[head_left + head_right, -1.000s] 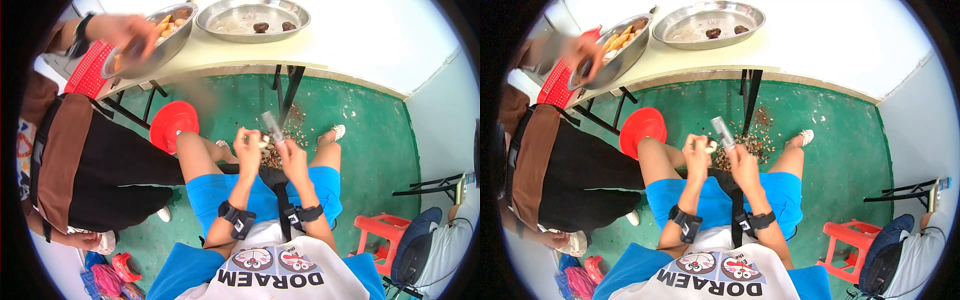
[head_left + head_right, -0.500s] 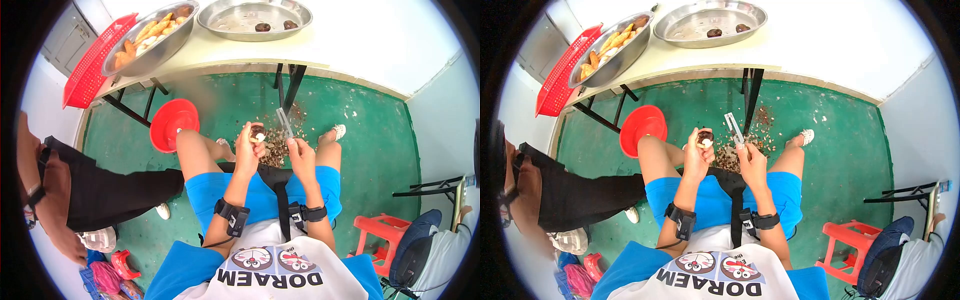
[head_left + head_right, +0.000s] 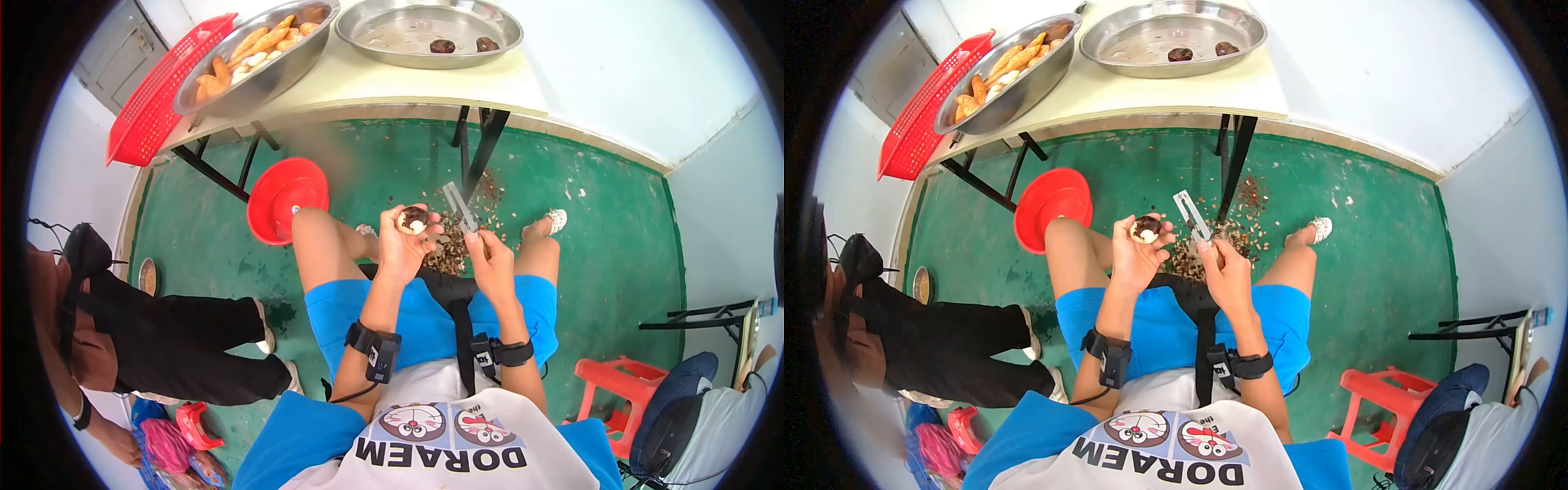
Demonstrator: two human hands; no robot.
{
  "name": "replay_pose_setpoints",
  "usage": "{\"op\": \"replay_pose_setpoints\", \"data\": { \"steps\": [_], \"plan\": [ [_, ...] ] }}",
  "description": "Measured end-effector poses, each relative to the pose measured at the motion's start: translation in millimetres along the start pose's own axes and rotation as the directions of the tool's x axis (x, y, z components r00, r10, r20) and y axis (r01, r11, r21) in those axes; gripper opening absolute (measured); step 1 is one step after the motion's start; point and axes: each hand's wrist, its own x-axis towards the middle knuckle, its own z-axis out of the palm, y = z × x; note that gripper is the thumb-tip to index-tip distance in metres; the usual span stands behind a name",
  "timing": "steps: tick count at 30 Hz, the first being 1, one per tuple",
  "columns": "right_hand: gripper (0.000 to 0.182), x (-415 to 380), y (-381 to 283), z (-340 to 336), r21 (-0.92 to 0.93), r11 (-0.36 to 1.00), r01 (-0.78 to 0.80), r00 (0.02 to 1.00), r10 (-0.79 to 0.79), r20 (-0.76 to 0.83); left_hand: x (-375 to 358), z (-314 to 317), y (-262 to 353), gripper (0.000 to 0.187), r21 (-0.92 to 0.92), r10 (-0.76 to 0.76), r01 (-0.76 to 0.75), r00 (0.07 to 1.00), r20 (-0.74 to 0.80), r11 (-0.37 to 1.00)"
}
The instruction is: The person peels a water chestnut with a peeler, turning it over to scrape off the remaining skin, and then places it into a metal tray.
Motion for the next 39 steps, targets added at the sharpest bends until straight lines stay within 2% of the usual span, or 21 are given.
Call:
{"op": "replay_pose_setpoints", "data": {
  "steps": [5,8,11,13,16,17,20,22,24,26,28,35,39],
  "plan": [
    [0.026,-0.6,-5.5,-0.6,-0.015,1.0,0.001,1.0,-0.001,0.023,4.7,-6.7,0.5,0.032,-0.002,-0.049,0.05,0.998,0.037,0.999],
    [0.028,-0.9,-4.7,-1.0,-0.018,0.999,0.027,0.999,-0.026,0.02,4.1,-1.1,0.9,0.03,-0.065,-0.045,0.049,0.997,0.055,0.997],
    [0.028,-0.9,-3.0,-0.4,-0.029,0.998,0.057,0.998,-0.057,0.027,3.1,2.1,2.7,0.033,-0.009,-0.077,0.078,0.995,0.063,0.997],
    [0.027,-1.8,-4.4,-1.8,-0.029,0.999,0.038,0.997,-0.036,0.07,-1.5,8.5,3.3,0.038,0.125,-0.03,0.023,0.998,0.055,0.992],
    [0.025,-4.1,-5.5,0.9,-0.022,0.994,0.103,0.993,-0.102,0.055,-4.2,7.5,6.8,0.041,0.131,-0.043,0.033,0.996,0.074,0.991],
    [0.025,-4.9,-6.0,1.3,-0.022,0.995,0.101,0.994,-0.1,0.053,-5.5,10.9,5.4,0.042,0.176,-0.013,0.013,1.0,-0.002,0.984],
    [0.024,-7.0,-8.4,3.7,-0.039,0.993,0.116,0.988,-0.111,0.105,-3.2,2.0,5.9,0.044,0.196,-0.025,0.018,0.999,0.036,0.98],
    [0.024,-8.1,-11.2,5.0,-0.032,0.972,0.231,0.967,-0.226,0.115,-4.4,7.9,5.4,0.045,0.239,-0.026,0.03,0.999,-0.02,0.971],
    [0.023,-9.4,-14.8,4.5,-0.069,0.974,0.215,0.967,-0.203,0.154,-5.9,11.2,5.3,0.045,0.229,0.012,0.02,0.991,-0.135,0.973],
    [0.024,-10.7,-14.9,6.5,-0.118,0.957,0.265,0.955,-0.244,0.169,-7.2,15.0,6.3,0.045,0.215,0.023,0.008,0.989,-0.144,0.977],
    [0.024,-10.6,-17.0,6.5,-0.14,0.956,0.257,0.956,-0.231,0.179,-7.0,13.2,6.4,0.044,0.207,0.039,-0.015,0.993,-0.111,0.978],
    [0.026,-9.8,-16.0,7.7,-0.166,0.955,0.246,0.957,-0.212,0.199,-9.0,15.9,6.4,0.041,0.203,0.07,-0.04,0.988,-0.14,0.978],
    [0.027,-9.4,-14.9,7.7,-0.175,0.953,0.245,0.956,-0.208,0.205,-8.5,18.1,4.5,0.038,0.275,0.193,-0.132,0.959,-0.207,0.952]
  ]
}}
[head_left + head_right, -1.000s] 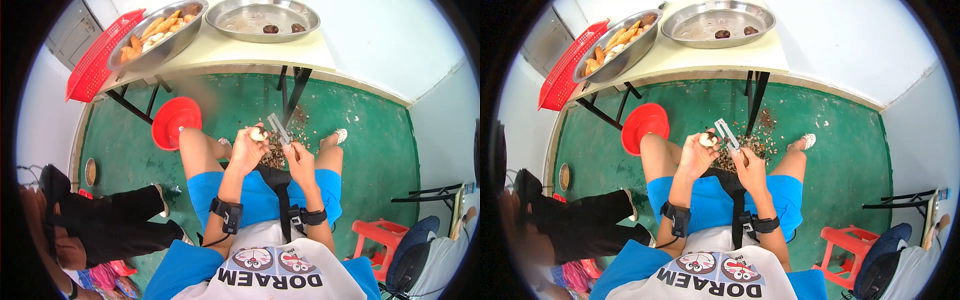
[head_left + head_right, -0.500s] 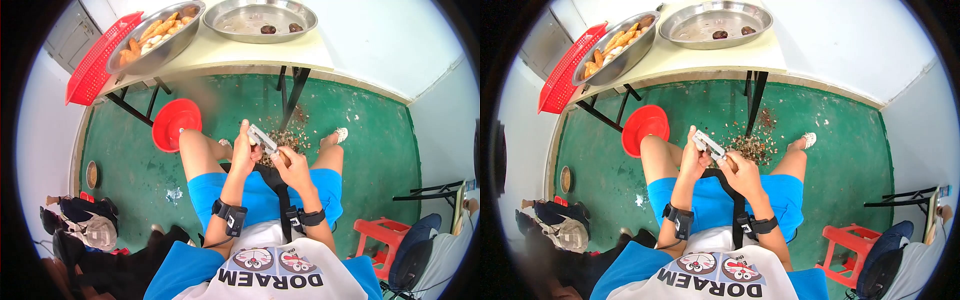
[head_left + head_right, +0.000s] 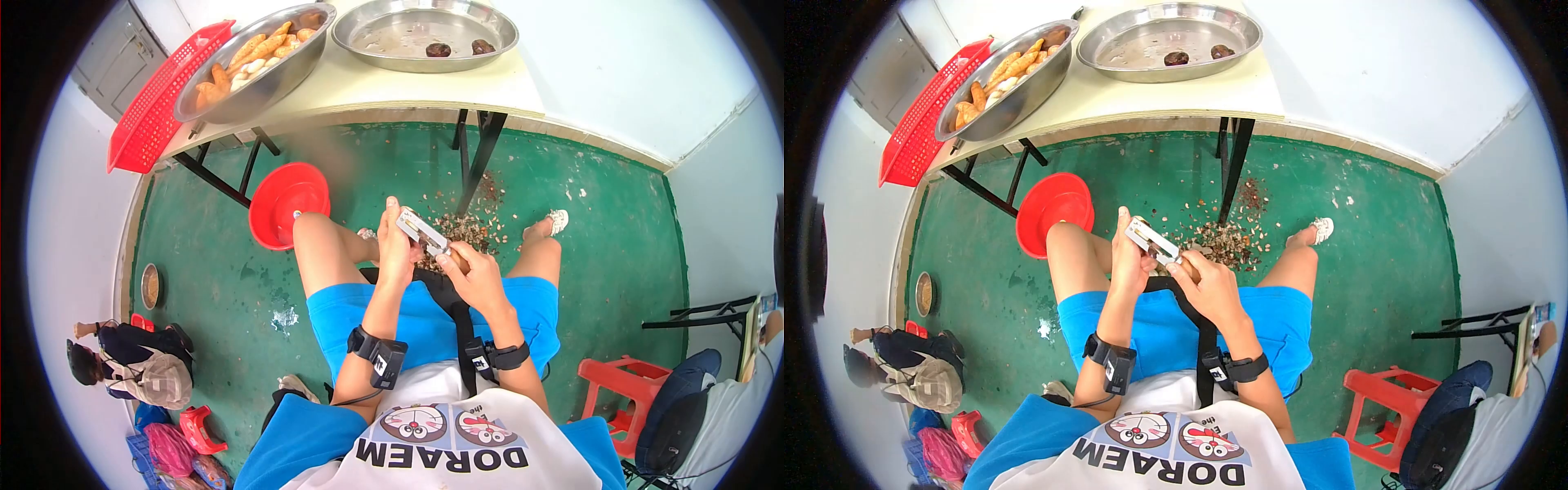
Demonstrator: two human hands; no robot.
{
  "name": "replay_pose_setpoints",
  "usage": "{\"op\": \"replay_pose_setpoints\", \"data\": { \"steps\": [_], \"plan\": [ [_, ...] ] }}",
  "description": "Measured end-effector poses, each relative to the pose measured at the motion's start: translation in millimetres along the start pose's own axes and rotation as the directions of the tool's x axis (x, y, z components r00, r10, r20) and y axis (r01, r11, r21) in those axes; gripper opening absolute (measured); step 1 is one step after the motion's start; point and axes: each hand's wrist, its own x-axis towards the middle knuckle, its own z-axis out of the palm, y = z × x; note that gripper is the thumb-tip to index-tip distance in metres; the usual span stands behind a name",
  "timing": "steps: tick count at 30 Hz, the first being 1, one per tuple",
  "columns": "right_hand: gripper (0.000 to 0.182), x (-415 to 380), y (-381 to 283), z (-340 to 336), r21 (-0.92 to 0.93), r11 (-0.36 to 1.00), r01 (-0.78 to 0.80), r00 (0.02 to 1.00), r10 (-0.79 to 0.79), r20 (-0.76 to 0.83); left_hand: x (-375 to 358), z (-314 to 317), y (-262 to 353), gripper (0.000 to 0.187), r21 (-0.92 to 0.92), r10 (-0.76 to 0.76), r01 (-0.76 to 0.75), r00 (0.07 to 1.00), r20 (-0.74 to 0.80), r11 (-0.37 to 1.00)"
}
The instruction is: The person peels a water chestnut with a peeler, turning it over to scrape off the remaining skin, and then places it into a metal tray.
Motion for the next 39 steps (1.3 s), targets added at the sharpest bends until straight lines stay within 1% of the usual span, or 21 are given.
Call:
{"op": "replay_pose_setpoints", "data": {
  "steps": [2,4,5,7,11,12,14,15,17,21,23,27,29,30,31,32,33,35,36,38,39],
  "plan": [
    [0.027,0.2,0.1,0.0,0.028,0.999,-0.026,0.999,0.025,0.029,0.3,0.7,-0.8,0.037,0.008,0.034,-0.034,0.999,-0.023,0.999],
    [0.028,0.1,0.4,1.2,0.041,0.999,-0.017,1.0,0.016,0.021,2.3,0.8,-2.1,0.031,0.002,0.077,-0.077,0.994,-0.075,0.997],
    [0.028,0.0,0.7,2.0,0.054,0.999,-0.007,1.0,0.006,0.012,2.1,1.1,-2.2,0.031,0.002,0.077,-0.077,0.994,-0.074,0.997],
    [0.028,-0.2,2.5,3.4,0.055,0.998,-0.007,1.0,0.006,0.009,1.0,1.3,-2.2,0.027,0.02,0.13,-0.129,0.988,-0.08,0.991],
    [0.027,-1.0,3.5,6.4,0.082,0.997,-0.016,1.0,0.017,-0.006,2.4,4.0,-5.5,0.027,0.016,0.158,-0.157,0.98,-0.121,0.988],
    [0.027,-0.9,4.1,6.1,0.081,0.997,-0.017,1.0,0.017,-0.007,1.0,7.0,-7.5,0.026,0.042,0.167,-0.163,0.978,-0.123,0.986],
    [0.024,-0.1,4.9,5.7,0.135,0.989,-0.065,0.998,0.065,0.004,4.2,6.8,-13.7,0.024,0.071,0.196,-0.188,0.972,-0.128,0.98],
    [0.024,-0.1,4.8,6.1,0.135,0.989,-0.065,0.998,0.065,0.004,4.7,5.9,-14.2,0.024,0.07,0.196,-0.188,0.972,-0.128,0.98],
    [0.022,-1.1,4.8,6.6,0.147,0.988,-0.052,0.999,0.054,-0.008,4.7,5.3,-15.5,0.023,0.025,0.248,-0.247,0.965,-0.088,0.969],
    [0.024,-1.8,0.3,6.9,0.189,0.978,-0.087,0.996,0.086,0.012,4.7,5.0,-15.7,0.023,0.031,0.288,-0.286,0.954,-0.08,0.958],
    [0.026,-1.6,-3.2,6.1,0.224,0.97,-0.092,0.996,0.092,0.01,7.3,3.7,-19.6,0.024,0.053,0.364,-0.361,0.929,-0.067,0.931],
    [0.027,-2.0,-6.5,5.4,0.216,0.968,-0.125,0.992,0.122,0.023,5.6,4.6,-19.3,0.025,0.045,0.369,-0.367,0.927,-0.069,0.929],
    [0.029,-2.7,-5.0,8.2,0.206,0.969,-0.14,0.99,0.141,0.009,4.2,5.4,-18.2,0.024,0.086,0.421,-0.414,0.904,-0.08,0.906],
    [0.029,-0.3,-2.8,8.9,0.206,0.968,-0.14,0.99,0.141,0.01,1.4,7.0,-19.9,0.022,0.156,0.5,-0.49,0.865,-0.035,0.858],
    [0.03,4.4,1.6,8.7,0.166,0.968,-0.189,0.977,0.203,-0.071,-3.0,10.1,-23.5,0.021,0.221,0.572,-0.561,0.82,0.016,0.798],
    [0.03,7.3,7.8,8.6,0.131,0.961,-0.242,0.953,0.261,-0.154,-8.7,13.4,-27.3,0.018,0.208,0.579,-0.578,0.813,0.063,0.789],
    [0.031,8.5,22.3,7.1,0.175,0.952,-0.252,0.94,0.284,-0.189,-7.0,10.1,-36.0,0.018,0.168,0.6,-0.606,0.795,0.09,0.778],
    [0.032,8.0,38.0,-0.5,0.279,0.915,-0.292,0.9,0.362,-0.244,-14.5,17.1,-24.4,0.019,0.155,0.454,-0.454,0.89,0.039,0.878],
    [0.032,7.5,34.0,-6.2,0.376,0.862,-0.34,0.871,0.44,-0.221,-13.2,16.0,-23.0,0.019,0.154,0.453,-0.453,0.891,0.036,0.878],
    [0.032,6.9,41.3,-8.9,0.354,0.866,-0.352,0.867,0.444,-0.225,-8.1,13.1,-18.1,0.027,-0.005,0.249,-0.249,0.965,0.076,0.968],
    [0.033,7.0,44.6,-8.2,0.336,0.87,-0.36,0.865,0.446,-0.23,-6.5,10.9,-17.9,0.027,-0.001,0.247,-0.248,0.966,0.079,0.969]
  ]
}}
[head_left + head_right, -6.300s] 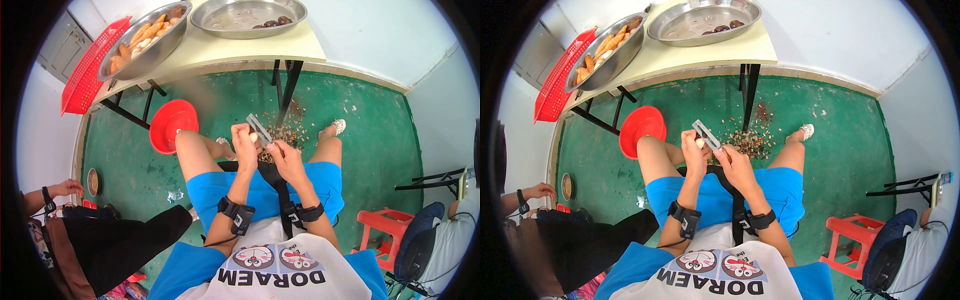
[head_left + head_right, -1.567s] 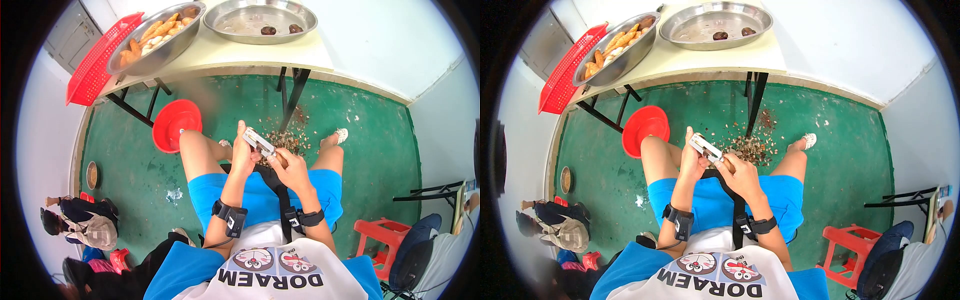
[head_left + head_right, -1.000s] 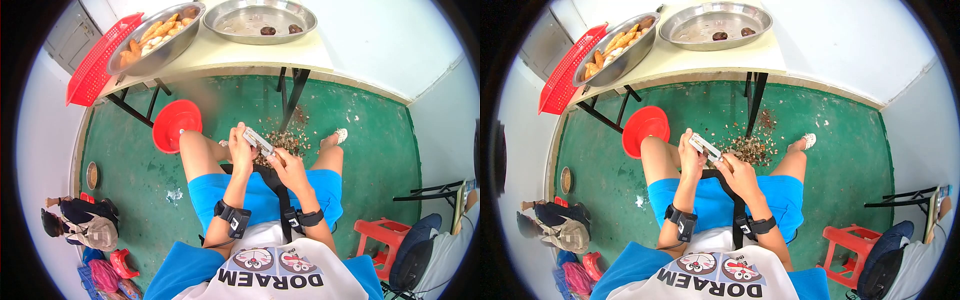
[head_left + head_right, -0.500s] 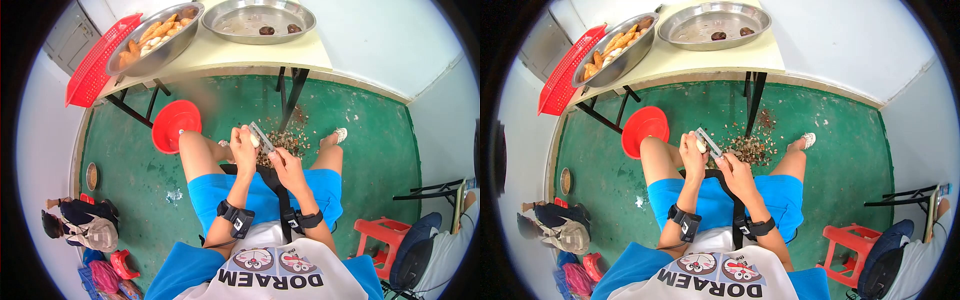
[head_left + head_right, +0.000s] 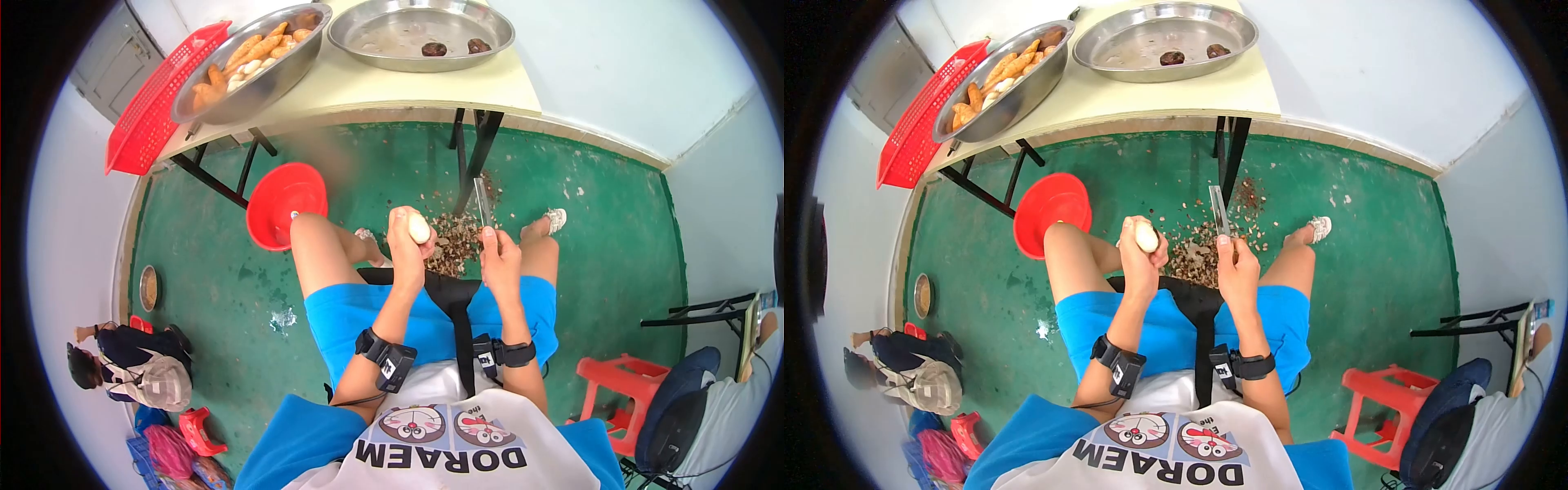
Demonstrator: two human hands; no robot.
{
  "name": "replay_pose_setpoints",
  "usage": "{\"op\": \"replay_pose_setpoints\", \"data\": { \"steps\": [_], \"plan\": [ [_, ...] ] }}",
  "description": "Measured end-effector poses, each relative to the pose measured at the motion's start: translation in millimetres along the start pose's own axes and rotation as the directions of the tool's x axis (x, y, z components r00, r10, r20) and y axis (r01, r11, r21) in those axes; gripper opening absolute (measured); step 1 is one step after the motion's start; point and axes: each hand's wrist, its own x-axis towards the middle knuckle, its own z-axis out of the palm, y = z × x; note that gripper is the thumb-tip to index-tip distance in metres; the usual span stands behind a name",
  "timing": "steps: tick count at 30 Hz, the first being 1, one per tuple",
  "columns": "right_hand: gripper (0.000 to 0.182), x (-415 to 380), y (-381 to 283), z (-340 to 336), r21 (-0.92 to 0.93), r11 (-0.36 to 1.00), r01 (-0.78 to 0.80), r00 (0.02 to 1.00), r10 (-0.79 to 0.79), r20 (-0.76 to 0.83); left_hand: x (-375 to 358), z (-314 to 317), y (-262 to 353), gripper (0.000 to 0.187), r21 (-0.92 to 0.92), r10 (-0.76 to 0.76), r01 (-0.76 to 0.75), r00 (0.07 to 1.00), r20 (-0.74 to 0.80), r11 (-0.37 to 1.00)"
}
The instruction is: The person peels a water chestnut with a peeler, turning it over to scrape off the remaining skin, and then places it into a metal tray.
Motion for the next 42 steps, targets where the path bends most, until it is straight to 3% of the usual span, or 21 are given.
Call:
{"op": "replay_pose_setpoints", "data": {
  "steps": [2,5,9,12,14,16,17,18,19,23,24,27,32,34,36,38,39,42],
  "plan": [
    [0.034,0.0,4.6,3.2,-0.011,1.0,0.029,1.0,-0.029,-0.001,3.3,-5.5,-0.9,0.033,-0.162,-0.104,0.134,0.978,0.178,0.978],
    [0.035,-3.3,1.5,8.0,-0.029,0.998,0.052,0.999,-0.051,0.018,3.4,-4.9,5.5,0.035,-0.264,-0.196,0.261,0.949,0.247,0.929],
    [0.035,-9.0,-13.0,5.6,-0.082,0.991,0.103,0.995,-0.102,0.017,0.9,-1.0,8.7,0.033,-0.305,-0.253,0.312,0.942,0.22,0.9],
    [0.032,-10.7,-15.2,5.1,-0.183,0.968,0.172,0.984,-0.177,-0.01,2.6,-2.1,8.4,0.021,-0.233,-0.272,0.322,0.936,0.223,0.918],
    [0.029,-11.3,-13.9,4.8,-0.369,0.889,0.271,0.949,-0.311,-0.054,5.5,-4.6,3.7,0.011,0.187,-0.191,0.164,0.972,0.136,0.969],
    [0.029,-12.7,-17.3,3.3,-0.442,0.848,0.294,0.934,-0.353,-0.055,6.1,-8.2,-2.5,0.015,0.246,-0.151,0.109,0.975,0.16,0.963],
    [0.028,-13.7,-19.3,2.5,-0.51,0.801,0.314,0.918,-0.393,-0.052,4.8,-7.4,-7.2,0.019,0.439,0.051,-0.158,0.968,0.246,0.884],
    [0.028,-14.6,-20.9,1.8,-0.511,0.801,0.313,0.918,-0.392,-0.053,2.3,-4.9,-6.7,0.024,0.579,0.223,-0.409,0.903,0.367,0.705],
    [0.028,-15.2,-22.4,1.3,-0.539,0.777,0.326,0.91,-0.412,-0.043,-1.5,-4.1,-0.6,0.033,0.696,0.074,-0.329,0.926,0.371,0.638],
    [0.027,-15.7,-22.3,1.0,-0.573,0.745,0.343,0.897,-0.44,-0.035,-6.8,0.7,-7.5,0.034,0.791,0.096,-0.379,0.919,0.382,0.48],
    [0.027,-15.4,-22.6,0.8,-0.573,0.745,0.342,0.897,-0.44,-0.037,-6.5,1.8,-7.5,0.034,0.79,0.096,-0.381,0.918,0.384,0.48],
    [0.027,-15.4,-23.9,-0.3,-0.603,0.765,0.228,0.936,-0.343,-0.081,-4.3,2.9,-9.2,0.029,0.786,0.197,-0.232,0.97,0.143,0.573],
    [0.028,-15.8,-26.9,-0.4,-0.598,0.774,0.207,0.943,-0.321,-0.088,-0.5,-1.1,-7.5,0.029,0.744,0.17,-0.206,0.977,0.126,0.635],
    [0.028,-15.2,-25.4,0.2,-0.587,0.778,0.224,0.938,-0.335,-0.087,-2.0,0.5,-6.4,0.031,0.727,0.212,-0.418,0.907,0.363,0.545],
    [0.028,-15.6,-25.4,0.4,-0.575,0.781,0.242,0.933,-0.351,-0.083,-4.3,0.6,-7.4,0.033,0.768,0.132,-0.383,0.919,0.37,0.514],
    [0.029,-15.7,-27.1,-0.6,-0.556,0.8,0.225,0.935,-0.338,-0.108,-4.4,-1.2,-14.5,0.033,0.831,0.176,-0.331,0.943,0.282,0.447],
    [0.029,-14.7,-26.5,-1.1,-0.556,0.8,0.225,0.934,-0.339,-0.11,-5.5,2.1,-11.4,0.031,0.848,0.135,-0.196,0.98,0.149,0.492],
    [0.029,-11.0,-18.6,-1.0,-0.496,0.845,0.199,0.944,-0.301,-0.135,0.9,-1.3,-10.8,0.028,0.793,0.144,-0.172,0.984,0.107,0.584]
  ]
}}
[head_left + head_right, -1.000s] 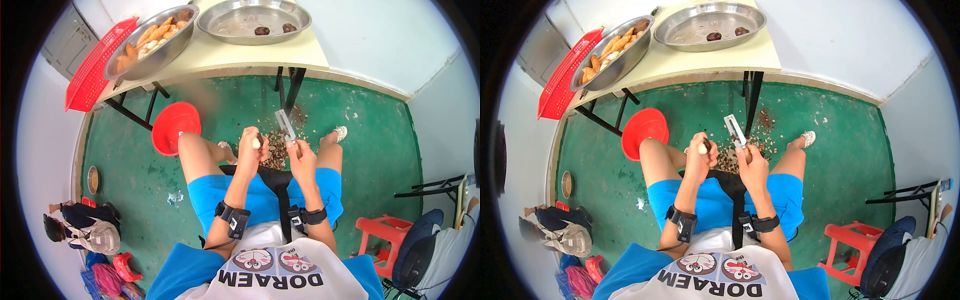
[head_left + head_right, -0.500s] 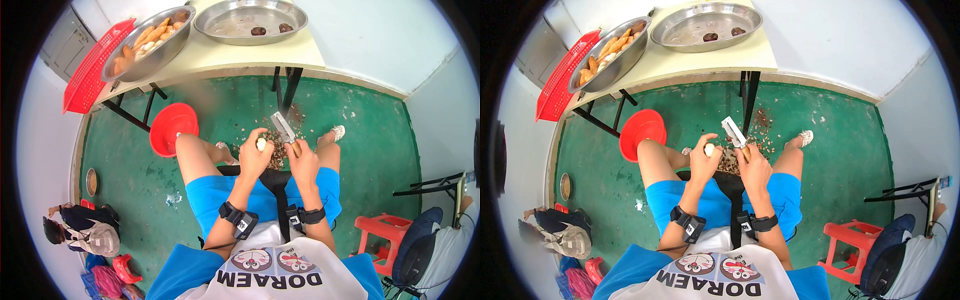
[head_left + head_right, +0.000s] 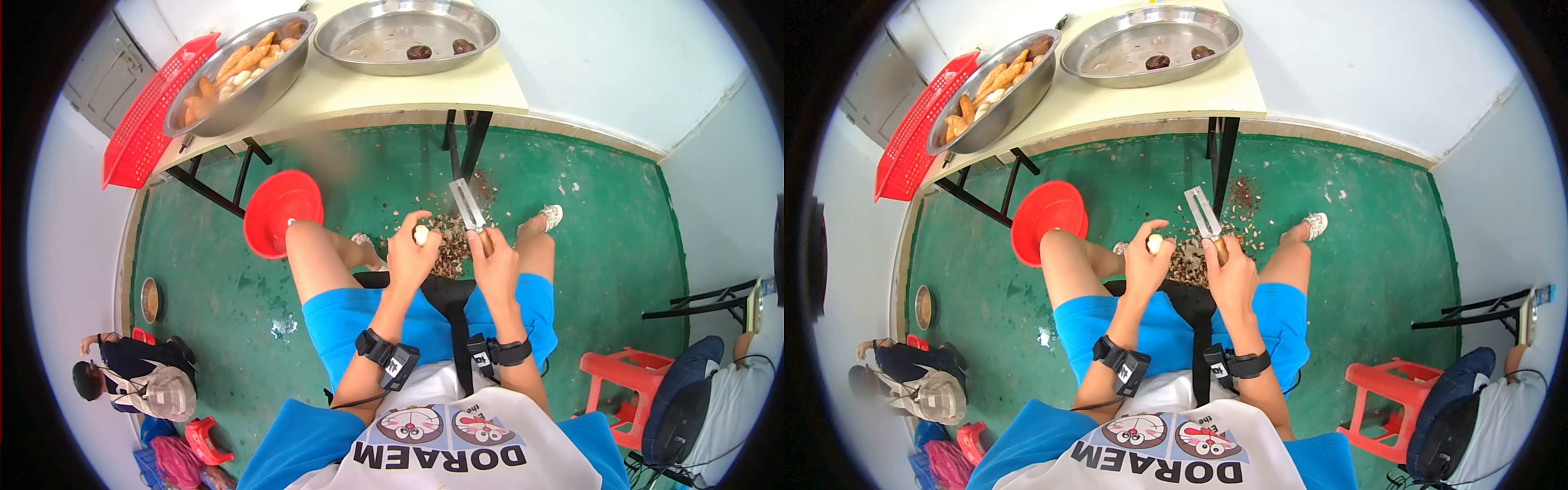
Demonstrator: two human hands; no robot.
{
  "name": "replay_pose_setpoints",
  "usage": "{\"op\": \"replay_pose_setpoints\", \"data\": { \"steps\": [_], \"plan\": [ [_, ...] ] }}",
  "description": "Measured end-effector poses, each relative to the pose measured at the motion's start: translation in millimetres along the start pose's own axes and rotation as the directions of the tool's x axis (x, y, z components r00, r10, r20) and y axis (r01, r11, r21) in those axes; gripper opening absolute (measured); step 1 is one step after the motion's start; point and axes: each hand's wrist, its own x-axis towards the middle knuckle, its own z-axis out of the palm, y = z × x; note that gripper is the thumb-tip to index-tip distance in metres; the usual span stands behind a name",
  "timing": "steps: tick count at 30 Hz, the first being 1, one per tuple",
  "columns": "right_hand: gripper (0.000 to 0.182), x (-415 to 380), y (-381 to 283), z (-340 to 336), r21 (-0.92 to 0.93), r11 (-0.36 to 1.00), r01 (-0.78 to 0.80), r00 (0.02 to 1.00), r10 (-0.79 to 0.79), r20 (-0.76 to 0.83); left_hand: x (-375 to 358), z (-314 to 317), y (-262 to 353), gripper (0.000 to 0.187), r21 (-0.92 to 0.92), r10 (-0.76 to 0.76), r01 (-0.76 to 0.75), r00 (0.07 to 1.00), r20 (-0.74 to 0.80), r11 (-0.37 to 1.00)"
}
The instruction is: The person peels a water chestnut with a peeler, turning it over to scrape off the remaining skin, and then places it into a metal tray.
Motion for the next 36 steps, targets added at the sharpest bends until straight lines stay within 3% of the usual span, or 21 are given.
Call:
{"op": "replay_pose_setpoints", "data": {
  "steps": [2,3,4,5,6,7,8,9,10,12,14,15,17,22,24,26,31,36],
  "plan": [
    [0.032,1.4,6.3,3.7,0.22,0.975,-0.027,0.983,-0.014,0.182,3.0,1.8,-7.6,0.025,-0.075,0.078,-0.078,0.997,0.007,0.994],
    [0.032,1.3,1.9,1.4,0.221,0.975,-0.027,0.983,-0.014,0.182,4.8,3.2,-10.2,0.027,-0.151,0.103,-0.096,0.994,0.04,0.984],
    [0.033,0.9,-3.7,-2.5,0.429,0.858,-0.283,0.924,0.123,0.363,5.6,4.6,-12.6,0.028,-0.226,0.129,-0.11,0.989,0.071,0.968],
    [0.036,1.0,-8.6,-6.4,0.55,0.644,-0.531,0.809,0.193,0.555,5.1,6.1,-15.1,0.028,-0.227,0.129,-0.11,0.989,0.07,0.968],
    [0.036,1.9,-10.3,-9.8,0.55,0.645,-0.531,0.809,0.193,0.555,3.6,4.4,-8.0,0.026,-0.418,-0.033,0.071,0.995,0.099,0.905],
    [0.037,3.2,-10.8,-13.2,0.594,0.533,-0.603,0.768,0.184,0.614,2.8,3.6,-4.2,0.024,-0.584,-0.184,0.243,0.97,0.16,0.775],
    [0.039,3.8,-10.8,-14.8,0.621,0.411,-0.668,0.724,0.165,0.669,4.1,2.9,-4.7,0.024,-0.585,-0.184,0.243,0.97,0.159,0.774],
    [0.039,3.6,-10.5,-14.2,0.62,0.411,-0.668,0.724,0.165,0.67,6.7,1.0,-5.6,0.022,-0.718,-0.253,0.391,0.92,0.299,0.576],
    [0.038,3.3,-9.7,-12.7,0.64,0.42,-0.643,0.749,0.171,0.64,8.4,-1.5,-5.9,0.022,-0.785,-0.279,0.521,0.851,0.445,0.336],
    [0.036,2.0,-8.1,-8.8,0.659,0.428,-0.618,0.772,0.176,0.61,8.1,-5.6,-3.8,0.026,-0.767,-0.215,0.544,0.839,0.499,0.34],
    [0.03,-1.1,-5.7,-2.9,0.66,0.62,-0.424,0.877,0.098,0.47,7.5,-7.7,1.0,0.036,-0.781,-0.218,0.539,0.842,0.493,0.316],
    [0.03,-2.4,-1.1,2.7,0.66,0.62,-0.424,0.877,0.098,0.47,6.4,-9.7,3.4,0.036,-0.781,-0.218,0.539,0.842,0.494,0.316],
    [0.024,-5.2,7.6,13.3,0.612,0.775,-0.159,0.945,-0.061,0.322,4.1,-14.6,6.2,0.05,-0.746,-0.157,0.455,0.885,0.437,0.487],
    [0.023,-10.9,-15.4,-3.4,0.485,0.874,-0.027,0.923,-0.165,0.349,6.5,-13.9,-1.5,0.057,-0.729,-0.229,0.427,0.904,0.362,0.534],
    [0.023,-12.3,-22.2,-6.7,0.399,0.911,0.105,0.911,-0.249,0.329,6.4,-13.1,-0.2,0.059,-0.735,-0.297,0.426,0.903,0.311,0.528],
    [0.023,-12.7,-23.4,-6.9,0.387,0.915,0.116,0.903,-0.26,0.343,6.6,-15.4,-3.5,0.055,-0.755,-0.241,0.419,0.908,0.343,0.504],
    [0.023,-13.4,-23.4,-4.5,0.327,0.923,0.203,0.889,-0.313,0.333,7.4,-17.3,4.6,0.049,-0.791,-0.295,0.446,0.891,0.346,0.419],
    [0.024,-13.8,-23.9,-3.3,0.306,0.93,0.201,0.891,-0.304,0.338,6.4,-17.2,4.5,0.053,-0.803,-0.288,0.407,0.908,0.305,0.436]
  ]
}}
